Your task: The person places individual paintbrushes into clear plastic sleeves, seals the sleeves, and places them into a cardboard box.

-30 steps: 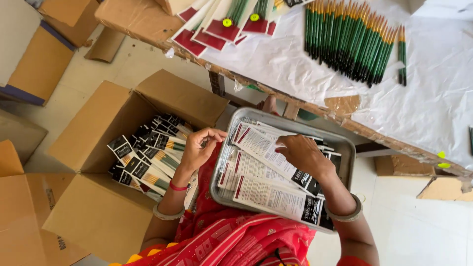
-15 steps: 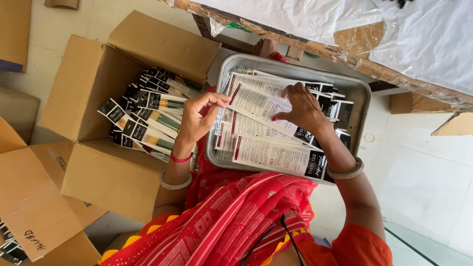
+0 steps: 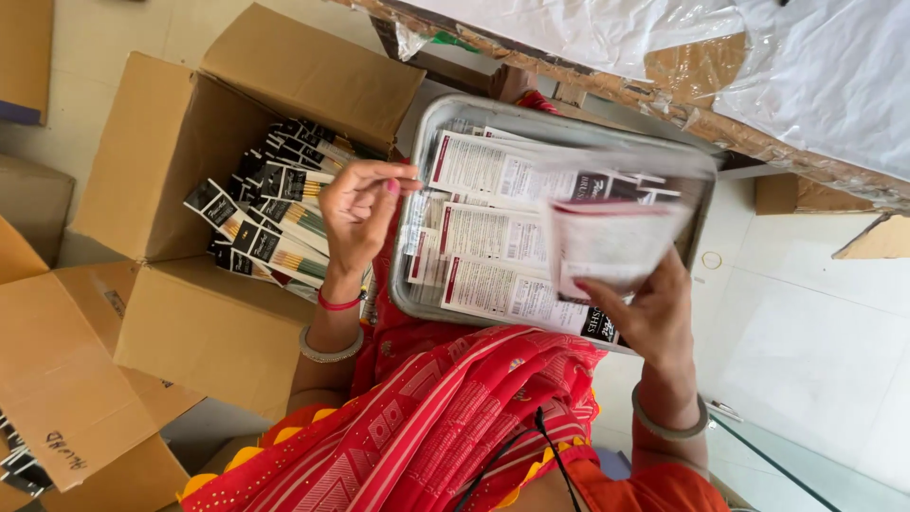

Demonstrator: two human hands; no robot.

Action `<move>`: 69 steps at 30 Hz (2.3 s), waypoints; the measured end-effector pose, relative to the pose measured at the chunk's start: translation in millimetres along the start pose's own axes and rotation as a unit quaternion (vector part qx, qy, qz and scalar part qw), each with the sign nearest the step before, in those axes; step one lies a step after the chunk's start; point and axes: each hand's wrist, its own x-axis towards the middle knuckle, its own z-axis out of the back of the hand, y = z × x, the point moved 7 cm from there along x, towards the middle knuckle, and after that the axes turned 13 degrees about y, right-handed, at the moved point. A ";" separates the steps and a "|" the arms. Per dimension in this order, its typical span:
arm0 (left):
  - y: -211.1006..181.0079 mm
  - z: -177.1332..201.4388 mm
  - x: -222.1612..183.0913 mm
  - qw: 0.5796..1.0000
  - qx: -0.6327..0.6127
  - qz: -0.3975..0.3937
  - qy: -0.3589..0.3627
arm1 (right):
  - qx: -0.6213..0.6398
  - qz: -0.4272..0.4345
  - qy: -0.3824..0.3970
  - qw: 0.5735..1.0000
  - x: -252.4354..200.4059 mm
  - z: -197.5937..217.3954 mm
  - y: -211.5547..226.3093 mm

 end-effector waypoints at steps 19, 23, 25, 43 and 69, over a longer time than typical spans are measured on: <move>-34.6 -198.1 73.2 0.968 0.004 0.064 0.242 | -0.400 0.180 -0.198 0.877 -8.8 71.0 141.3; -58.9 -199.0 75.3 0.966 0.015 0.069 0.250 | -0.473 0.218 -0.087 0.849 9.9 60.1 150.8; -63.4 -201.1 74.0 0.963 0.037 0.018 0.267 | -0.466 0.222 -0.041 0.855 15.9 60.4 142.2; -62.6 -181.0 72.1 0.960 0.052 0.011 0.273 | 0.258 0.043 -0.180 0.948 -39.7 59.4 -2.3; -63.9 -140.3 98.7 0.904 0.175 -0.085 0.381 | 0.118 0.156 -0.117 0.974 3.8 48.3 -13.2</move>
